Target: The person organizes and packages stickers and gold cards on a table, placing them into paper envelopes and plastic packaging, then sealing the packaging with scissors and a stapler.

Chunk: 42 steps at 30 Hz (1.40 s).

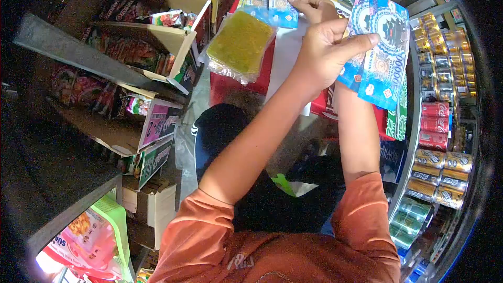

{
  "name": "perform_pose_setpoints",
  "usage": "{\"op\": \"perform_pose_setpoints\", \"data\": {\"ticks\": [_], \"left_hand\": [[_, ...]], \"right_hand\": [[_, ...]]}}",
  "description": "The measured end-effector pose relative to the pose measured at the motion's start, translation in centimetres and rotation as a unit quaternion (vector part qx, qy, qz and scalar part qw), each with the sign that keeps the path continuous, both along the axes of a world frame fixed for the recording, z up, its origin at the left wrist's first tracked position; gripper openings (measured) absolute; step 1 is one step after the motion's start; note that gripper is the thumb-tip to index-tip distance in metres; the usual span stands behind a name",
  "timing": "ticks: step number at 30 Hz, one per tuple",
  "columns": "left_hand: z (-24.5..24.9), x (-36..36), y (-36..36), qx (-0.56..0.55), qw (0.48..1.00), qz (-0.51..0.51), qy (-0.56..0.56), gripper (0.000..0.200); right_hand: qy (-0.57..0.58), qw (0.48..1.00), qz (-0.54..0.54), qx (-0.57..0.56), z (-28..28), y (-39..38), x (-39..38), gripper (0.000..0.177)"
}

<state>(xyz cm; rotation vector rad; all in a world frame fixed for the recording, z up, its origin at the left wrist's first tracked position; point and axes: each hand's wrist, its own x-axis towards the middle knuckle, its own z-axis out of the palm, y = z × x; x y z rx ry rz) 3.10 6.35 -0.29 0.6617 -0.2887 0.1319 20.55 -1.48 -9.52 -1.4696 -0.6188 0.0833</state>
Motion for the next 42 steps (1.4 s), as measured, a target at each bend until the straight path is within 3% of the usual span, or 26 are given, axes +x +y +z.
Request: {"op": "perform_pose_setpoints", "data": {"ticks": [2,5,6,8,11,14,16,19,21,25,29,30,33,40,42], "left_hand": [[-0.4,0.2,-0.3,0.012,1.0,-0.001,-0.012,0.014],[0.0,-0.2,-0.5,0.027,0.999,0.007,0.036,0.019],[0.0,-0.5,0.0,0.073,0.997,-0.01,0.032,0.029],[0.4,-0.5,-0.3,0.085,0.995,0.009,0.059,0.028],[0.5,-0.5,-1.0,0.14,0.987,0.063,0.052,0.028],[-0.4,-0.3,-2.4,0.205,0.972,0.115,0.026,0.028],[-1.2,0.0,-3.3,0.235,0.965,0.116,0.002,0.029],[-1.1,-0.1,-4.9,0.237,0.969,0.066,0.014,0.029],[-0.5,-1.1,-5.3,0.208,0.973,-0.065,0.08,0.029],[-1.2,-0.9,-7.0,0.235,0.966,-0.038,0.102,0.027],[-0.8,-1.0,-7.6,0.257,0.962,0.001,0.096,0.024],[-0.7,-1.0,-8.0,0.247,0.964,0.007,0.092,0.024],[-0.9,-1.3,-8.3,0.253,0.963,0.006,0.09,0.02],[-2.5,-1.1,-8.7,0.31,0.941,0.133,-0.018,0.017],[-3.0,-0.9,-8.3,0.335,0.934,0.121,-0.014,0.024]], "right_hand": [[0.031,0.985,0.045,0.162,4.4,-0.1,-7.0,0.037],[0.067,0.986,0.068,0.135,5.6,-5.1,-8.8,0.047],[0.054,0.995,0.027,0.074,6.5,-6.5,-9.4,0.045],[0.028,0.997,-0.052,-0.05,8.8,-8.8,-11.2,0.041],[-0.005,0.959,-0.165,-0.23,11.0,-11.6,-13.8,0.036],[0.002,0.983,-0.15,-0.11,10.0,-14.7,-15.2,0.027],[0.006,0.981,-0.148,-0.129,9.5,-16.3,-16.1,0.027],[0.001,0.984,-0.14,-0.114,8.5,-18.0,-17.0,0.027],[0.006,0.986,-0.132,-0.105,7.9,-18.7,-17.2,0.027],[0.008,0.98,-0.141,-0.141,8.0,-19.5,-18.1,0.029],[0.076,0.967,-0.24,-0.032,8.3,-18.6,-18.9,0.038],[0.12,0.968,-0.218,0.04,8.9,-17.7,-19.0,0.046],[0.066,0.977,-0.201,-0.011,8.4,-17.3,-19.3,0.046],[0.102,0.972,-0.209,0.024,7.1,-16.7,-19.1,0.031],[0.092,0.972,-0.213,0.018,7.1,-16.3,-19.1,0.028]]}}
